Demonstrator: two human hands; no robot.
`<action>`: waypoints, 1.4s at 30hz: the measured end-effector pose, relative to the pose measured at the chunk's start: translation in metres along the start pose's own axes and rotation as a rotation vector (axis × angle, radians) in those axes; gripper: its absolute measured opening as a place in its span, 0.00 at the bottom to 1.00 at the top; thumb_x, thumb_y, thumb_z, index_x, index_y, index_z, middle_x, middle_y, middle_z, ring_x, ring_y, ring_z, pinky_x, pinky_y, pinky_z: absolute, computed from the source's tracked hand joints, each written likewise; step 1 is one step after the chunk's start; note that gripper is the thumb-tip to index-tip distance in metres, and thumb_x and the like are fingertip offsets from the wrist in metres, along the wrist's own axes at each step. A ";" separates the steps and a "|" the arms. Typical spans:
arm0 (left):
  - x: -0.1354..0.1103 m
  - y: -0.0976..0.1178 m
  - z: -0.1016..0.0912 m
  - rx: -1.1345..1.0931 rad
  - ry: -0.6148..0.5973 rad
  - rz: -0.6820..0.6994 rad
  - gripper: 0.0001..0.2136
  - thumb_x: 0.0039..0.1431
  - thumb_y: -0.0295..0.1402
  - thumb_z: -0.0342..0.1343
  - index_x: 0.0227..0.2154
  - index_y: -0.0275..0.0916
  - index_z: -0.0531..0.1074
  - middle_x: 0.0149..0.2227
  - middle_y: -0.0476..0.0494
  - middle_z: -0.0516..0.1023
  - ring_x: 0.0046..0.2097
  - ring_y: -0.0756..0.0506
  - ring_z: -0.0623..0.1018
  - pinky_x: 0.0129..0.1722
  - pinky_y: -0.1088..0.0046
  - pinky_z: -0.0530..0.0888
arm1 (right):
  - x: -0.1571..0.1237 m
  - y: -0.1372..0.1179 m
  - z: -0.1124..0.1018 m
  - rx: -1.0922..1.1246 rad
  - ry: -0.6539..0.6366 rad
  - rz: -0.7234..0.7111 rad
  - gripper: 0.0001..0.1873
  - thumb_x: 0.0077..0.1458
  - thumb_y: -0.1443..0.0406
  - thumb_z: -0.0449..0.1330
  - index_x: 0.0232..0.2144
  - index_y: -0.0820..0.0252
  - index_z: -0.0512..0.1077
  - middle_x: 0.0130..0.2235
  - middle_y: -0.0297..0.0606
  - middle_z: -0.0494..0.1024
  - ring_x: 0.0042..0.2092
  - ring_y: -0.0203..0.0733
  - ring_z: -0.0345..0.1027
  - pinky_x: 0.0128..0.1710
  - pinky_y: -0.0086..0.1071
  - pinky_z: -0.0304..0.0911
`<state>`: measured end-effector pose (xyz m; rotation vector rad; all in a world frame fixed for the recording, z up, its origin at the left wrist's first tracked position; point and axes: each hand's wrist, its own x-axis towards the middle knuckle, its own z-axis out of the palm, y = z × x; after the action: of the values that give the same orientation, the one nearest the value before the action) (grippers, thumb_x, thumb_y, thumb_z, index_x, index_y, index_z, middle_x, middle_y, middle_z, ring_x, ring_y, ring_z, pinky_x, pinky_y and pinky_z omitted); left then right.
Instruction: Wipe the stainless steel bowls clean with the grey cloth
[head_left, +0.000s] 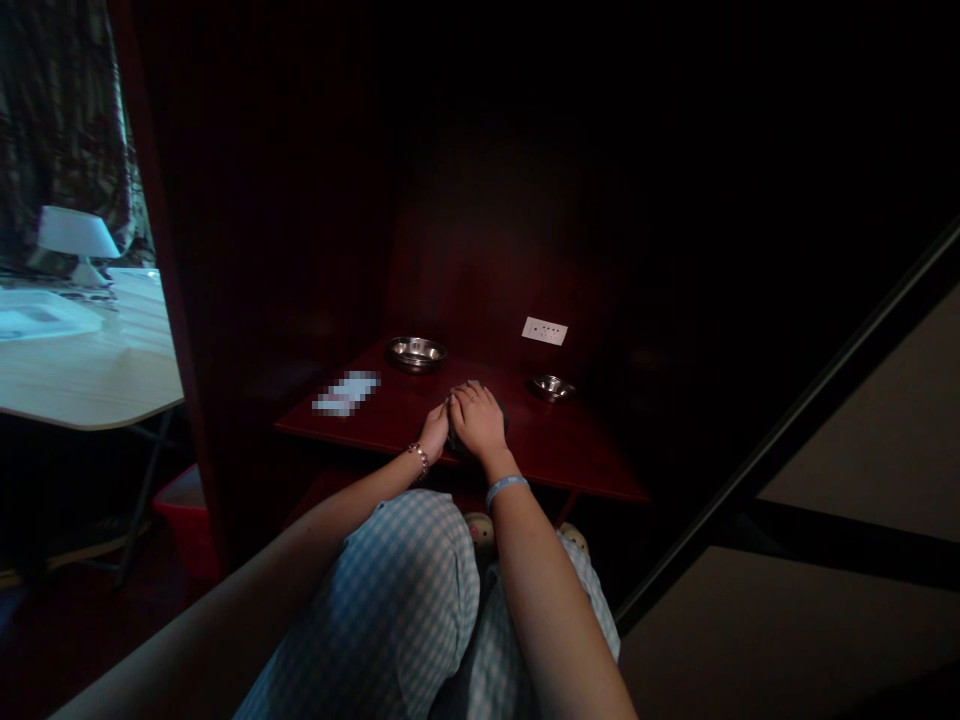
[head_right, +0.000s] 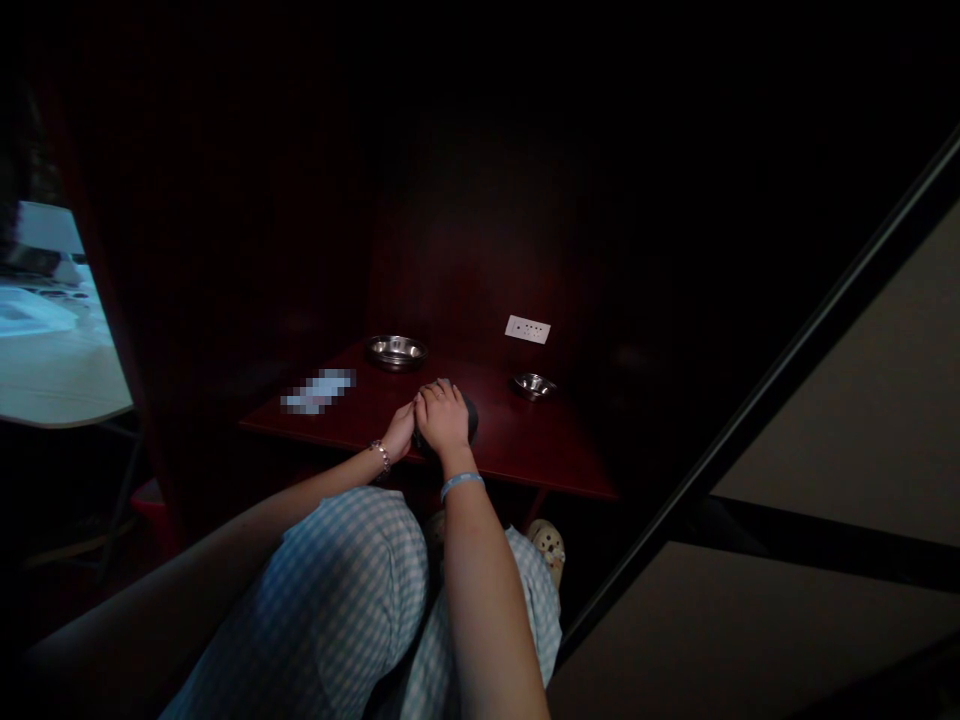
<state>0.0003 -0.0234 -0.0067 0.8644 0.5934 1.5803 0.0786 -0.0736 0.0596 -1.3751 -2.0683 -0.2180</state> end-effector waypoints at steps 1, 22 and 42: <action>0.000 0.000 0.000 0.009 0.003 0.008 0.15 0.52 0.44 0.62 0.32 0.36 0.76 0.36 0.42 0.81 0.42 0.44 0.77 0.48 0.69 0.70 | 0.001 0.001 0.000 0.006 0.012 0.017 0.21 0.65 0.63 0.46 0.52 0.60 0.74 0.56 0.46 0.74 0.64 0.49 0.57 0.67 0.47 0.44; 0.001 -0.001 -0.002 0.078 0.092 -0.028 0.18 0.57 0.48 0.57 0.29 0.35 0.76 0.30 0.41 0.80 0.38 0.43 0.78 0.43 0.67 0.72 | -0.010 0.057 -0.001 0.343 -0.070 0.631 0.33 0.66 0.52 0.41 0.65 0.65 0.57 0.66 0.55 0.60 0.67 0.52 0.54 0.67 0.49 0.45; 0.007 -0.004 -0.005 -0.002 0.145 -0.040 0.16 0.59 0.47 0.55 0.32 0.36 0.74 0.32 0.42 0.80 0.37 0.45 0.78 0.42 0.69 0.72 | -0.013 0.019 -0.011 0.196 -0.177 0.694 0.38 0.67 0.53 0.38 0.68 0.79 0.45 0.67 0.64 0.53 0.68 0.55 0.50 0.65 0.46 0.48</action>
<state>-0.0013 -0.0157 -0.0116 0.7356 0.7078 1.6156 0.1027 -0.0805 0.0569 -1.9321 -1.5634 0.3996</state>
